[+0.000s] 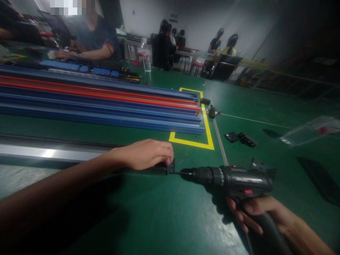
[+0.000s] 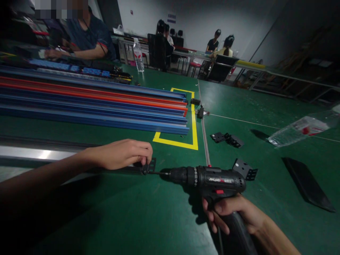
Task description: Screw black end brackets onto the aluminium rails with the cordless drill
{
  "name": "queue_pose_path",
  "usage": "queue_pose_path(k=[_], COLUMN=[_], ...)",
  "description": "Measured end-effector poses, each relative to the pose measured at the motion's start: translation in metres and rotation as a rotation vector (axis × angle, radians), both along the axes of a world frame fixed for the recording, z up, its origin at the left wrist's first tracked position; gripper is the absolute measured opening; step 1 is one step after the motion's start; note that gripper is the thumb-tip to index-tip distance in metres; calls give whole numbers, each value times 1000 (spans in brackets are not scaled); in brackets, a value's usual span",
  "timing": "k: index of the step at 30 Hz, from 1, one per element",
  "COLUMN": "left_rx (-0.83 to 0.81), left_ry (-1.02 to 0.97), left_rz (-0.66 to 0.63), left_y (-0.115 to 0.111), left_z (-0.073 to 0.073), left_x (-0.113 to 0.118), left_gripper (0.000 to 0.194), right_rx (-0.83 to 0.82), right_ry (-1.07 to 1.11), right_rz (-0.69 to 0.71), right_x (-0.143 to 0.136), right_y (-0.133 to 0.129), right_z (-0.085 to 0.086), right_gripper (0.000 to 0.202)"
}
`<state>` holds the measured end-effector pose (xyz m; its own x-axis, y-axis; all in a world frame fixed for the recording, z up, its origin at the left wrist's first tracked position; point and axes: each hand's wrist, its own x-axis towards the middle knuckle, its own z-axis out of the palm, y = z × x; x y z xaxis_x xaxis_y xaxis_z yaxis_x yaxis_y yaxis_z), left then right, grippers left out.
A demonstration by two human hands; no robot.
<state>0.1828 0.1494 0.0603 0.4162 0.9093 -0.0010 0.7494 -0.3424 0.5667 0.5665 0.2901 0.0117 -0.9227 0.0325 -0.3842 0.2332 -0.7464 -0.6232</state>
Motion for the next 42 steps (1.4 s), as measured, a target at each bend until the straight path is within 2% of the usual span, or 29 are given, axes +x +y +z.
queue_pose_path(k=[42], left_rx=[2], left_ry=[-9], left_rz=[4], left_y=[0], left_z=[-1], left_x=[0], left_gripper=[22], right_rx=[36], right_ry=[-31], right_rz=[8], right_x=[1], right_y=[0], right_z=[-1], right_gripper=[31])
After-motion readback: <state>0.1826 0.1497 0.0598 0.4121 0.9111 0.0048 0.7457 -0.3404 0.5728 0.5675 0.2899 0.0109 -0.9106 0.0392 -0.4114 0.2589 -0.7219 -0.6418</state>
